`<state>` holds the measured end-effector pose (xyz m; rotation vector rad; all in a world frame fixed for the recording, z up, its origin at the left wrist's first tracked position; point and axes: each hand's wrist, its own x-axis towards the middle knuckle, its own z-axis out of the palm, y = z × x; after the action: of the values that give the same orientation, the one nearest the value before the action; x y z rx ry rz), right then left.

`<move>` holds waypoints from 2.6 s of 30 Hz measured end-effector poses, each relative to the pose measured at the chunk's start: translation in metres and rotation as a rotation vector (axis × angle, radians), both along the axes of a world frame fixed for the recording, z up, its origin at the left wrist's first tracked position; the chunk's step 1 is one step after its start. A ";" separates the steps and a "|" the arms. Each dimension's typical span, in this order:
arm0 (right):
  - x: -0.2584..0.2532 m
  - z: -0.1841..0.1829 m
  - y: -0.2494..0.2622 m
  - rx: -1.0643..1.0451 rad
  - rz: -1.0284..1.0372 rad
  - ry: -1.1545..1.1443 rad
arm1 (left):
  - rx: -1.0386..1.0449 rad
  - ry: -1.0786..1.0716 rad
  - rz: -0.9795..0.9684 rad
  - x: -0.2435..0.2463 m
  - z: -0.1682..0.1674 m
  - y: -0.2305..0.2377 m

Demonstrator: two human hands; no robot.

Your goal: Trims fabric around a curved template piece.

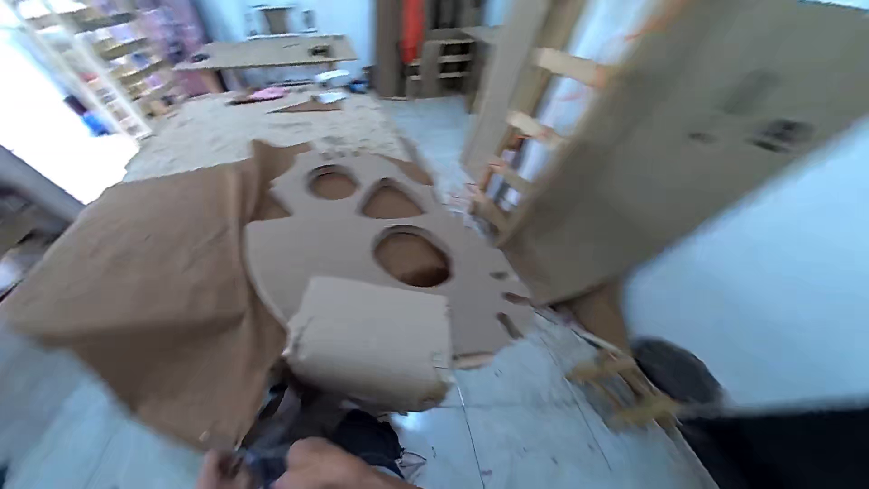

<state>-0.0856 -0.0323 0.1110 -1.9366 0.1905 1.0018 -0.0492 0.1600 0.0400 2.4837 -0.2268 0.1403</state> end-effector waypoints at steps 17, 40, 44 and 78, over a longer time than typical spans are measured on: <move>0.011 0.007 0.005 -0.129 -0.005 0.213 | -0.183 -0.325 0.262 -0.016 -0.034 -0.009; 0.011 0.002 0.003 -0.066 -0.053 0.211 | -0.158 -0.373 0.208 -0.014 -0.041 -0.008; 0.010 0.003 0.004 -0.066 -0.062 0.207 | -0.151 -0.377 0.205 -0.014 -0.041 -0.008; 0.042 -0.022 0.092 0.187 -0.404 0.147 | -0.097 -0.303 0.032 -0.025 -0.035 0.059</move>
<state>-0.0439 0.0592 0.0889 -1.5730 0.5300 0.8561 -0.0744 0.2192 0.0055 2.3619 -0.2995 0.5299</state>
